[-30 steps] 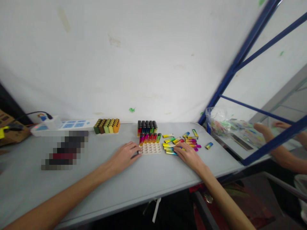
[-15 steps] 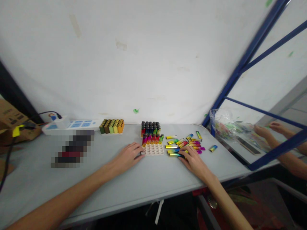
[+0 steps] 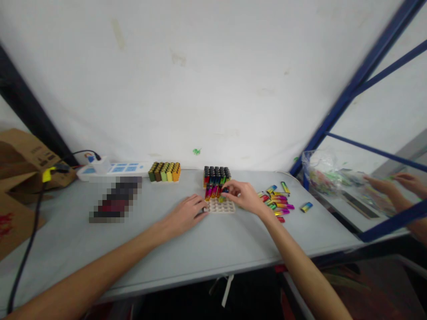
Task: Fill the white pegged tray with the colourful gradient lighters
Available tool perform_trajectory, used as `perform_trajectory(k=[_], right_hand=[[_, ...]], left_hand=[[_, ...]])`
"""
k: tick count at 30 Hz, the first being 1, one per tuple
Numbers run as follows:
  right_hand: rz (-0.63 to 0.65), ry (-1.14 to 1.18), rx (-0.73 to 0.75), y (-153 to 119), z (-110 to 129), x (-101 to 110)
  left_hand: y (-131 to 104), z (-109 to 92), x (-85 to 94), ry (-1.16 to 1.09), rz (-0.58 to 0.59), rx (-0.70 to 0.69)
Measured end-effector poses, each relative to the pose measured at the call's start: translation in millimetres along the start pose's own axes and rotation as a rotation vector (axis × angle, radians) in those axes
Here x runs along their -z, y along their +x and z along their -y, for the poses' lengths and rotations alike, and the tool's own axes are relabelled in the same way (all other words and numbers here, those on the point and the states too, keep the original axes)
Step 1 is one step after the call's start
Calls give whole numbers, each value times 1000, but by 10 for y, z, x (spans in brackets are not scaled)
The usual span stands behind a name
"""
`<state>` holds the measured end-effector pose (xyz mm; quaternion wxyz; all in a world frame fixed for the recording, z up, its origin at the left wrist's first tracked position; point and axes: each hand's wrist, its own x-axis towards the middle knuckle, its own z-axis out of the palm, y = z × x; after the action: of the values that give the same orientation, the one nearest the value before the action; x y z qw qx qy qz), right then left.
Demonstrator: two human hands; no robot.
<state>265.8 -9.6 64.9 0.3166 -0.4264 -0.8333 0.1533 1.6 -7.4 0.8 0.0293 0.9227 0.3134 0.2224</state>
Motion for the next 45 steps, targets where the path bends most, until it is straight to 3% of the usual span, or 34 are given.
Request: perform_trajectory(k=[4, 10, 19, 27, 33, 37, 41, 45], right_hand=[[16, 12, 52, 189, -53, -154], [-58, -79, 188, 152, -109, -267], [-217, -45, 222, 94, -137, -391], [-214, 19, 237, 46, -79, -440], [-217, 121, 169, 66, -127, -471], [-234, 16, 214, 80, -153, -500], [-271, -139, 256, 67, -167, -422], [-358, -233, 103, -23, -314, -103]], left_hand=[[-6, -14, -6, 31, 15, 4], [2, -48, -9, 60, 6, 17], [15, -20, -10, 19, 20, 2], [29, -33, 0, 10, 37, 22], [23, -45, 31, 5, 36, 25], [21, -39, 24, 19, 39, 29], [23, -37, 17, 17, 28, 30], [24, -43, 29, 13, 36, 28]])
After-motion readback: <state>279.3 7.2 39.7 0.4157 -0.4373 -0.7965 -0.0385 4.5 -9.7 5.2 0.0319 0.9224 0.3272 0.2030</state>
